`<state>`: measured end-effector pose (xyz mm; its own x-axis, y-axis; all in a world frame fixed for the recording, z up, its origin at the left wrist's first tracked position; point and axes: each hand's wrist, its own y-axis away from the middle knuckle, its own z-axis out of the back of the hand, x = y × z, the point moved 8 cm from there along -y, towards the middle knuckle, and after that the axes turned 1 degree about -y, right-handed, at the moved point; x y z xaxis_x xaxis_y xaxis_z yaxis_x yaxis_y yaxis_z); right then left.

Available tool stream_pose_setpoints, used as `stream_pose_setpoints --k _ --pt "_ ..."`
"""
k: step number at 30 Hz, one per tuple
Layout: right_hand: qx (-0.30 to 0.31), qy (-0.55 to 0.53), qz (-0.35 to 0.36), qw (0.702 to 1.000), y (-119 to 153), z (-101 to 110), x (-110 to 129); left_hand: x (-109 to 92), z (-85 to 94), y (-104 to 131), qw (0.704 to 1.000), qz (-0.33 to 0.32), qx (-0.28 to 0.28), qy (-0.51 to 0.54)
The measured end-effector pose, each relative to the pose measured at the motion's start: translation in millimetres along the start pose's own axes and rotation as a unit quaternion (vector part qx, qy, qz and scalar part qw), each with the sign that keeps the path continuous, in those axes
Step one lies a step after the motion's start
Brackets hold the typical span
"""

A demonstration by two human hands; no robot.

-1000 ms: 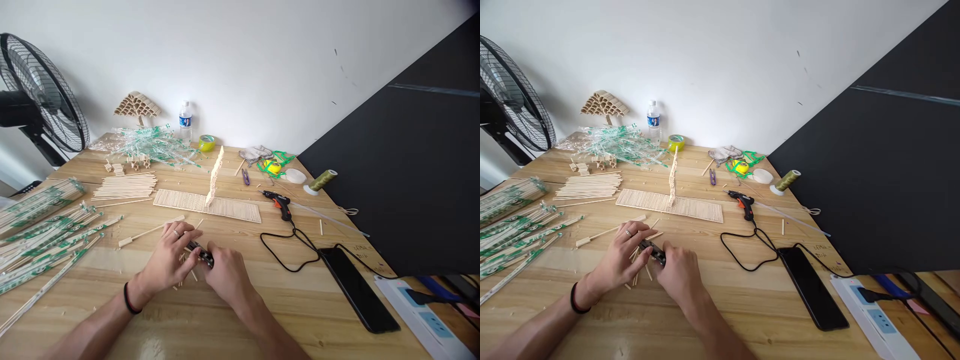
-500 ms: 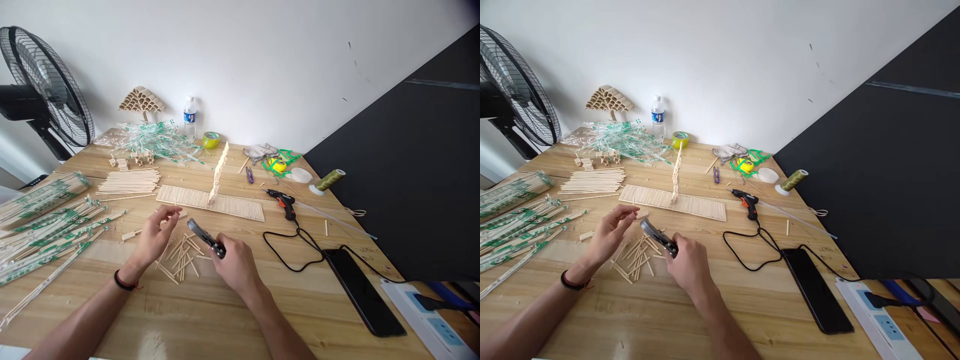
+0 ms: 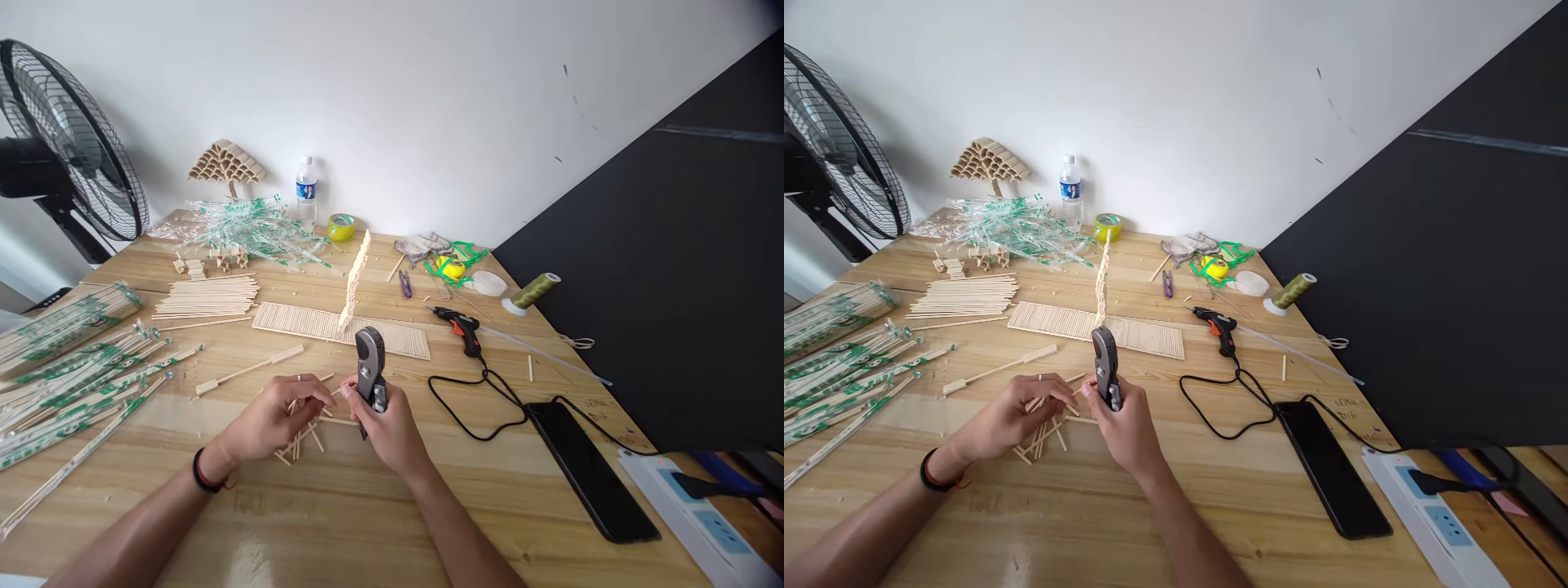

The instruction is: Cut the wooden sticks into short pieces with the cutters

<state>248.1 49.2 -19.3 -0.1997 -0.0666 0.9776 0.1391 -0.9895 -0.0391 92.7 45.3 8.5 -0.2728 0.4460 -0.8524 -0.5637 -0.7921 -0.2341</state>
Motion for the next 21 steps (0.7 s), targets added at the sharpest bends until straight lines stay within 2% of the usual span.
stream_pose_setpoints --k 2,4,5,7,8,10,12,14,21 --pt "-0.015 -0.004 -0.001 1.0 0.4 2.9 0.0 6.8 12.2 0.0 0.999 0.0 -0.022 -0.024" --pt "-0.039 -0.009 -0.005 0.999 0.8 7.1 -0.4 24.8 34.2 2.2 0.991 0.034 -0.084 -0.096" --pt "-0.049 -0.012 -0.007 0.999 0.9 9.0 -0.6 37.3 46.7 4.6 0.98 0.067 -0.117 -0.146" --pt "-0.064 -0.015 -0.008 0.998 0.8 11.5 -0.1 62.5 71.4 12.6 0.937 0.145 -0.18 -0.261" --pt "-0.069 -0.016 -0.007 0.997 0.8 12.1 0.5 73.1 78.3 15.4 0.919 0.173 -0.185 -0.302" --pt "-0.072 -0.015 0.001 0.997 0.9 12.2 2.9 85.6 84.1 17.6 0.908 0.188 -0.184 -0.327" --pt "-0.071 -0.012 0.011 0.997 1.3 11.9 5.5 87.2 81.0 16.1 0.915 0.174 -0.171 -0.322" --pt "-0.076 -0.01 0.019 0.997 1.5 12.9 6.7 80.5 73.3 12.9 0.924 0.155 -0.159 -0.313" --pt "-0.126 -0.058 0.034 0.99 -3.8 24.5 -5.1 26.6 31.6 1.6 0.972 0.016 -0.094 -0.214"
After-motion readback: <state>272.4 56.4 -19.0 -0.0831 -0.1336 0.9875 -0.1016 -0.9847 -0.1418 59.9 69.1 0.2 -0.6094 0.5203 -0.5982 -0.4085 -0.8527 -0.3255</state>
